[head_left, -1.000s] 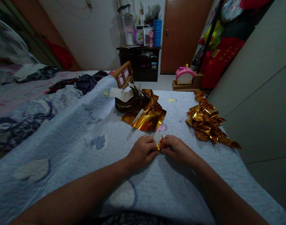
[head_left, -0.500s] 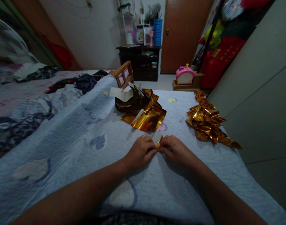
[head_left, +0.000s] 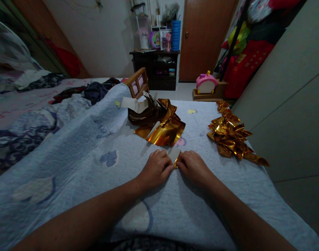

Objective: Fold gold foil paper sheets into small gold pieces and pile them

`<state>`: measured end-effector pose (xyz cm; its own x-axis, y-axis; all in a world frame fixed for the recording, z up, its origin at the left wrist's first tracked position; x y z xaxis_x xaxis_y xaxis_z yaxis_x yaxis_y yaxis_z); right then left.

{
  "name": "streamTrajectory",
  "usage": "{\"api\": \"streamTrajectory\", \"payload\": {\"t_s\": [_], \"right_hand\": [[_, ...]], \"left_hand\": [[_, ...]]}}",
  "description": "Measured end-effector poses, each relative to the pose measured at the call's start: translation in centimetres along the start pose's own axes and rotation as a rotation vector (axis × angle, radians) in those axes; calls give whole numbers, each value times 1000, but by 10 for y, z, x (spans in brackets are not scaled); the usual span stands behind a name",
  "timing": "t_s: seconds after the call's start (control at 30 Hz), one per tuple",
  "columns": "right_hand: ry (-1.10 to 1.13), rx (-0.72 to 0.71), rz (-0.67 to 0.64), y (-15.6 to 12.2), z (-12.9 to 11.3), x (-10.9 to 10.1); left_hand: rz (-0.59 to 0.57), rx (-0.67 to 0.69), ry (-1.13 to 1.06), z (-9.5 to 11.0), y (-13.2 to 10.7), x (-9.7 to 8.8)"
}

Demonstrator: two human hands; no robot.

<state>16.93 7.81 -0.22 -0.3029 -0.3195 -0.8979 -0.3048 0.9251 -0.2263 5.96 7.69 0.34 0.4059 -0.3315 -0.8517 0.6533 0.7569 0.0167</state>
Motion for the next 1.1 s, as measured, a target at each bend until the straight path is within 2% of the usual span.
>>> {"api": "streamTrajectory", "payload": {"t_s": [0.37,0.6,0.83,0.97,1.1], "right_hand": [[-22,20,11,2,2,1],[-25,29,19,2,1,1],[-18,13,33,1,1,0],[-5,30,22,0,1,-2],[-24,35,17,1,-1,-2]], "left_hand": [[-8,-59,31,-1,0,3],[20,-35,34,0,-1,1],[61,118,47,11,-6,-2],[110,256,216,24,-12,-2],[103,331,404,34,-16,4]]}}
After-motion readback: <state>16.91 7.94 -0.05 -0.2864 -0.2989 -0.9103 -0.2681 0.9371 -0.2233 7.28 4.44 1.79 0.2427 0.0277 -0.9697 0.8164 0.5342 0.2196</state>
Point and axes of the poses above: each hand's wrist, its own y-axis towards the middle knuckle, its own x-axis out of the palm, z = x × y, the point moved 9 cm from there along y, towards the middle knuckle, and after that the axes turned 7 degrees about -z, right-handed, at the moved point
